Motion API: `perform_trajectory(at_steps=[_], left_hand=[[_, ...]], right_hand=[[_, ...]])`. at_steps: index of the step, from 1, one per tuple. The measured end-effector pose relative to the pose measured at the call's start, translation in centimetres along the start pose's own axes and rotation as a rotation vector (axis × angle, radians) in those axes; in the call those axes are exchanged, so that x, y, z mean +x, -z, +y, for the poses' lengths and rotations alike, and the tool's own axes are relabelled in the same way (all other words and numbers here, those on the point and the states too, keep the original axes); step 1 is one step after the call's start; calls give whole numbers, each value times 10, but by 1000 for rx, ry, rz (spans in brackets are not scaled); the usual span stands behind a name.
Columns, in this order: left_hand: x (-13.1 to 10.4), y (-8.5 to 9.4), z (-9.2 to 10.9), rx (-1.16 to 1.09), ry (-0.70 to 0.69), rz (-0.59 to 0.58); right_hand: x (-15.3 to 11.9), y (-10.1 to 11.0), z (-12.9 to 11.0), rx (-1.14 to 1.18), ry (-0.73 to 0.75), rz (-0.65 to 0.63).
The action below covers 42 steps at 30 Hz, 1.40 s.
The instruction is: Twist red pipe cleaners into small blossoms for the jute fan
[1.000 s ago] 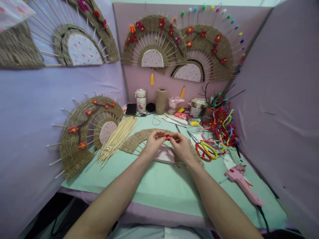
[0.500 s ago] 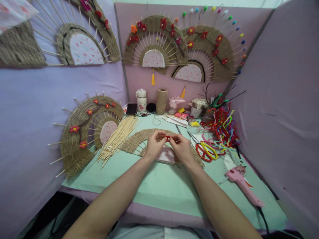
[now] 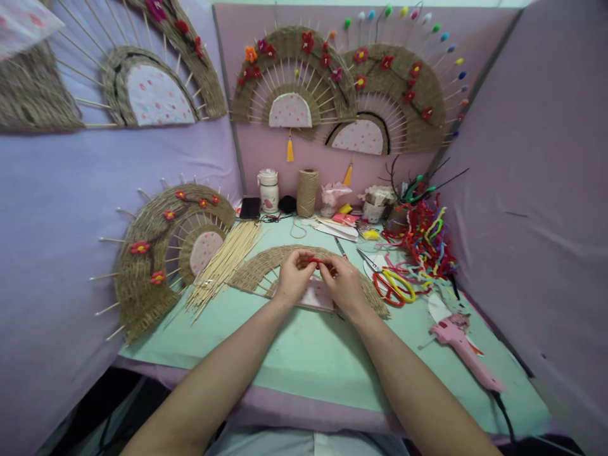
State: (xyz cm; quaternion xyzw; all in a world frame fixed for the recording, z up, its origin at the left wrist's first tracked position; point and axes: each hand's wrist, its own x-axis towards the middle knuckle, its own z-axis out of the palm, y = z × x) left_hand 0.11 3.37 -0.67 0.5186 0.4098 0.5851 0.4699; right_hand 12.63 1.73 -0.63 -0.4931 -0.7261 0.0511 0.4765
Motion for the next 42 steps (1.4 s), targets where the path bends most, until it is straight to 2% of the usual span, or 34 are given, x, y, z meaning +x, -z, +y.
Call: perform_trajectory(at_steps=[3,9,12,15,18,23,25,28,35,42], left_hand=[[0,0,-2,84,-51,9],[-4,1,-1,399,-212,-4],[-5,1,0,454,-243,-15],[-5,1,0,391,-213,-10],[-3,0,0,269,-152,9],[-2,-3,2,41,-22,14],[-1,-3,4,-9,43,13],[1,-1,5,-30,103,27],[3,2,4,-6,60,63],[2,0,4,-7,104,83]], right_hand=[[0,0,-1,-6,-7,-4],[1,3,-3,-36,45,-31],[2,3,-2,1,34,-45],[3,4,-2,73,-55,-49],[6,5,-2,206,-209,-53],[10,5,5,506,-455,-132],[10,5,8,540,-489,-157],[9,5,7,458,-402,-132],[4,3,1,121,-86,-33],[2,5,3,-135,228,-105]])
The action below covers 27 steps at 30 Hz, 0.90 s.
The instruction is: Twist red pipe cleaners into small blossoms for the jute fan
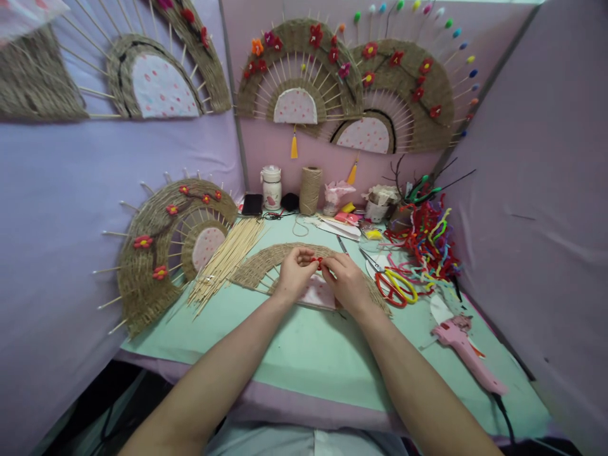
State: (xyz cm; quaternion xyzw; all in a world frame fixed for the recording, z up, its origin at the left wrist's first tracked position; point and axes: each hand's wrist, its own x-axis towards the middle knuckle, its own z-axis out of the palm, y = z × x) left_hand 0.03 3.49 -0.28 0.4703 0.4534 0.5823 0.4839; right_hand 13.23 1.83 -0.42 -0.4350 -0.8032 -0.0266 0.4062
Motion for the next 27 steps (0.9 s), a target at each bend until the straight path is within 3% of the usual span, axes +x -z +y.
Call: perform_trajectory(at_steps=[6,11,18,23,27], left_hand=[[1,1,1,-47,114,-14],[1,2,2,3,3,-33],[-2,0,1,65,-10,-76],[-3,-2,1,-10,-111,-64],[-3,-2,3,-27,-139,-110]], right_hand=[[1,3,-2,45,-27,-34],[0,-2,0,93,-73,16],[3,0,3,60,-60,-86],[4,1,-2,216,-274,53],[5,4,-4,258,-278,60]])
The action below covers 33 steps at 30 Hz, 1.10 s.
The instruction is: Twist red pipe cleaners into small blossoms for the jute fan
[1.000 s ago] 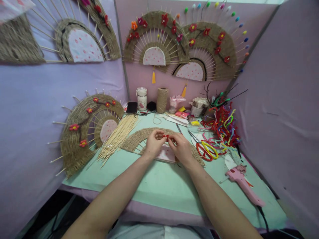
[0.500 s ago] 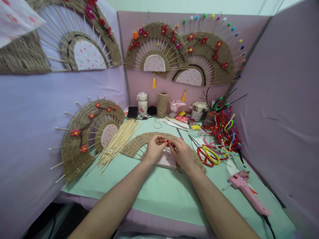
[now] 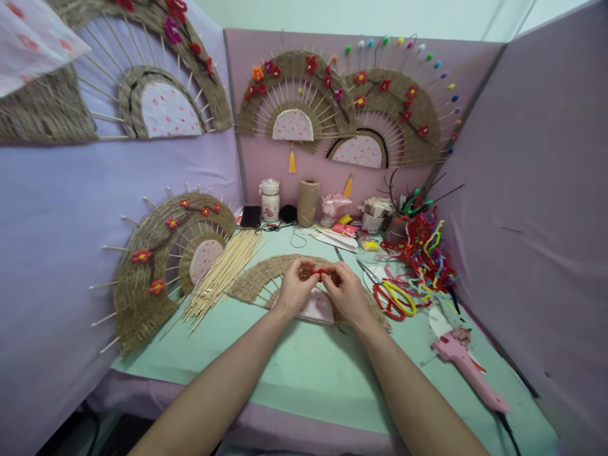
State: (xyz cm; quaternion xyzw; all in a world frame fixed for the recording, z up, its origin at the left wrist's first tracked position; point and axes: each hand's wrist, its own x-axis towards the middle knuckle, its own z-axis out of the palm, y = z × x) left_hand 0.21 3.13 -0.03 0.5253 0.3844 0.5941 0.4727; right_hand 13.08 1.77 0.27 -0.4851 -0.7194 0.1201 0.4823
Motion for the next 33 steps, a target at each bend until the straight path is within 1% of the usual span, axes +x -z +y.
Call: perform_trajectory(at_steps=[4,8,10,12,15,18,20,24,27,30,33], left_hand=[[0,-1,-1,-35,28,-1],[-1,-3,-5,15,88,59],[-1,-5,-7,52,130,95],[-1,-5,-8,79,151,126],[1,-4,-9,83,163,158],[4,-1,-8,11,232,190],[6,1,-7,-76,276,213],[7,2,-4,-196,297,226],[6,0,-4,-228,299,209],[5,1,-7,-215,280,165],[6,2,-11,-126,248,126]], right_hand=[[0,0,3,-59,67,-26],[-3,-4,5,-205,137,-34],[-5,-6,4,-280,149,-26],[-6,-8,2,-287,122,-23],[-4,-6,1,-135,15,-19],[-1,-3,2,36,-116,46],[0,-3,2,85,-168,65],[-2,-7,1,93,-180,1],[-3,-11,0,88,-196,-11],[-2,-11,-1,78,-199,4],[-2,-10,-3,32,-197,9]])
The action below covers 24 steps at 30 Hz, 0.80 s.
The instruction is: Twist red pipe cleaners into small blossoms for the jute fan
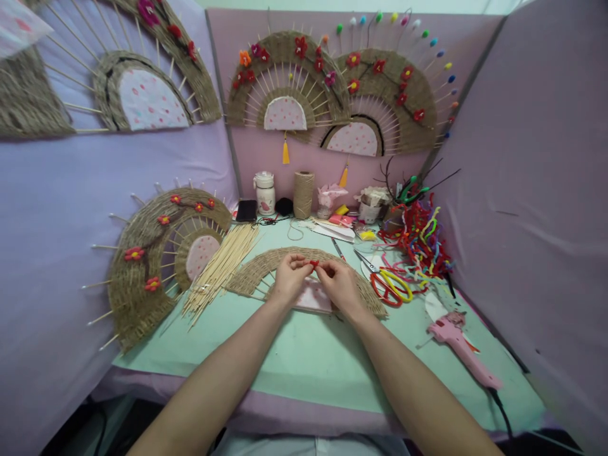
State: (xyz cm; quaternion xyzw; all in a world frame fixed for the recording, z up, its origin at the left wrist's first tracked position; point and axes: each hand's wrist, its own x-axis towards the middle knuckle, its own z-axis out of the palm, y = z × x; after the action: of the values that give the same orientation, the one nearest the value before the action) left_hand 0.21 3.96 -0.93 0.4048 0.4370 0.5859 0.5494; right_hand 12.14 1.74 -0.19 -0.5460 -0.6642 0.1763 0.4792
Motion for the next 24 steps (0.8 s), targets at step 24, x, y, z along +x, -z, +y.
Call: perform_trajectory(at_steps=[24], left_hand=[[-3,-1,10,-261,165,9]], right_hand=[[7,9,8,181,-73,26]])
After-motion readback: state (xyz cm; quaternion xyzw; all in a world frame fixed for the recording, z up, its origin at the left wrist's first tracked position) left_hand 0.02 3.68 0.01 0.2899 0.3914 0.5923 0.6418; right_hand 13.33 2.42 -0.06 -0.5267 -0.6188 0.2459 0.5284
